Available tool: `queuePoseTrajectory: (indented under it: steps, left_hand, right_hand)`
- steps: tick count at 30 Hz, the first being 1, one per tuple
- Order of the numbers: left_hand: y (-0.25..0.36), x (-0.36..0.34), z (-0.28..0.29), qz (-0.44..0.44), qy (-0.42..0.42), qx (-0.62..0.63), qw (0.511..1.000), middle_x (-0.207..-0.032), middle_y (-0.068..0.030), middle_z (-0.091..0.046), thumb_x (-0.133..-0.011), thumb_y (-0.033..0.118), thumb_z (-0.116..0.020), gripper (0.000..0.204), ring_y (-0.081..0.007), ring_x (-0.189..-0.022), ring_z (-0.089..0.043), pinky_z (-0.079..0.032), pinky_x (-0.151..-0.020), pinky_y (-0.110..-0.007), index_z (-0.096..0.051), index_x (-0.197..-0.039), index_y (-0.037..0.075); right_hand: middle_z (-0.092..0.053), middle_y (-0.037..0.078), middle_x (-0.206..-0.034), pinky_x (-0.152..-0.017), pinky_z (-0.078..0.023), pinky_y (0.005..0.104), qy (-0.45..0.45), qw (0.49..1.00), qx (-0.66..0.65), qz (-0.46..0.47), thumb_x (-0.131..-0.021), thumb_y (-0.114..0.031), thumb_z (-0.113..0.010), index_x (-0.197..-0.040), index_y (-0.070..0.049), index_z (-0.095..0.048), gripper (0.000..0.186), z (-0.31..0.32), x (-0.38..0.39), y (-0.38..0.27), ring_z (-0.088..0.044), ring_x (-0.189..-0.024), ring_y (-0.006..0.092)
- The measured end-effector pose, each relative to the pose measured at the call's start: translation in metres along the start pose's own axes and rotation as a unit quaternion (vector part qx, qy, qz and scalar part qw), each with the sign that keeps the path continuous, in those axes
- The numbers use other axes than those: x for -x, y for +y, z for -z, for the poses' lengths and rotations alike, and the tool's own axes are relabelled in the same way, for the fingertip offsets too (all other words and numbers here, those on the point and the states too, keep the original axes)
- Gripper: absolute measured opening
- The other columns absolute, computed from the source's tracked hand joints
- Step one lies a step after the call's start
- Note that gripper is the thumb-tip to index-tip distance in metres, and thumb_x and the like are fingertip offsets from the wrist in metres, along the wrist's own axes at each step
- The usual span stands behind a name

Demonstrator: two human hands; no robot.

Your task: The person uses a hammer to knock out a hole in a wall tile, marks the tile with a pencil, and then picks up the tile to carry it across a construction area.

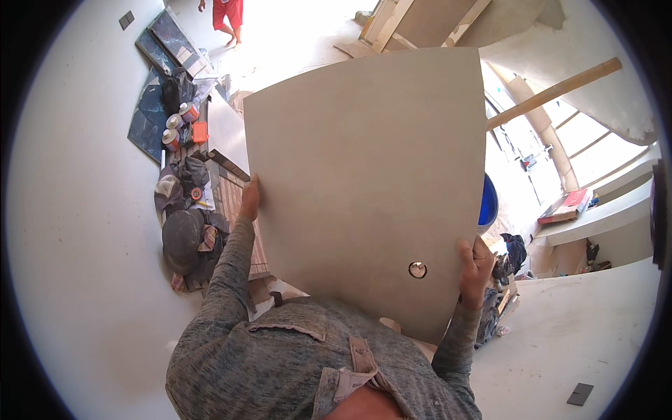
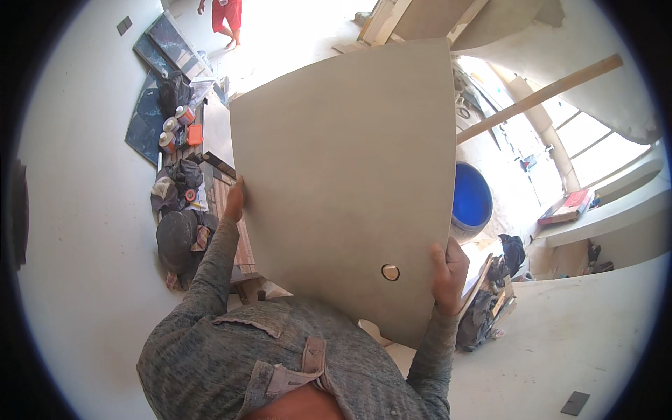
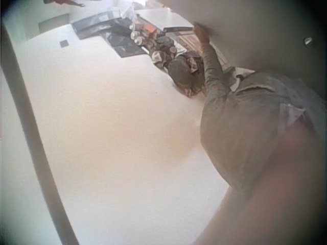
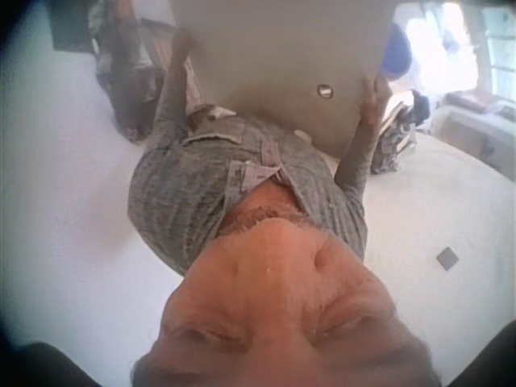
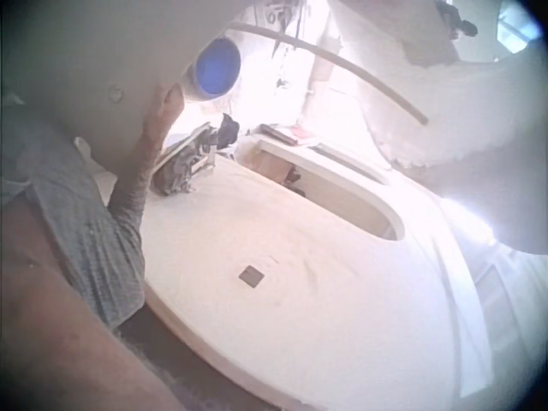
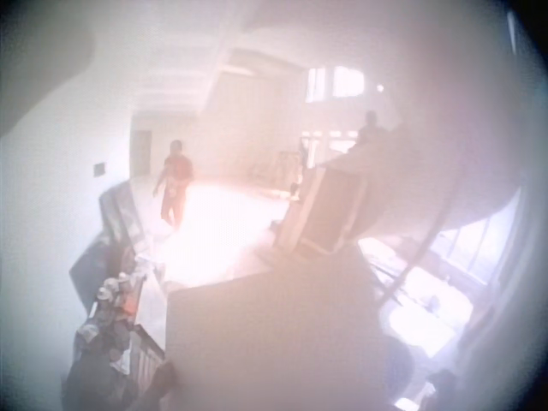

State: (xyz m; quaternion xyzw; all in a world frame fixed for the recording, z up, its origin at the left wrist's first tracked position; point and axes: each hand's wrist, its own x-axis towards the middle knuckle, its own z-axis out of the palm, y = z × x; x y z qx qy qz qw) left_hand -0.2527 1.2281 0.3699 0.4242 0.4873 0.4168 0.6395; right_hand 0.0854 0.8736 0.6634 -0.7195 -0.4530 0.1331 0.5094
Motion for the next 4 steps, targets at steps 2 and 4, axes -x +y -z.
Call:
queuePoseTrajectory:
  steps: [2,4]
  left_hand:
    - [0.008,-0.040,0.002,-0.007,0.026,0.015,1.000,-0.119,-0.0132,-0.055,-0.096,0.040,-0.035,0.055,-0.0204,-0.108,-0.052,-0.039,-0.092,-0.032,-0.048,-0.121,-0.006]
    - [0.026,-0.071,-0.006,-0.018,0.019,0.030,0.999,-0.122,-0.0132,-0.053,-0.096,0.044,-0.036,0.057,-0.0212,-0.111,-0.051,-0.038,-0.096,-0.031,-0.047,-0.124,-0.004]
  right_hand:
    - [-0.060,0.003,-0.080,-0.064,-0.041,0.0228,-0.033,0.999,0.020,0.004,-0.089,-0.017,-0.053,-0.098,0.004,-0.060,0.024,-0.015,-0.041,0.004,-0.050,-0.073,0.0076]
    - [-0.061,0.004,-0.083,-0.065,-0.041,0.0232,-0.039,0.999,0.019,-0.002,-0.090,-0.018,-0.053,-0.102,0.002,-0.060,0.025,-0.033,-0.079,0.005,-0.050,-0.074,0.0080]
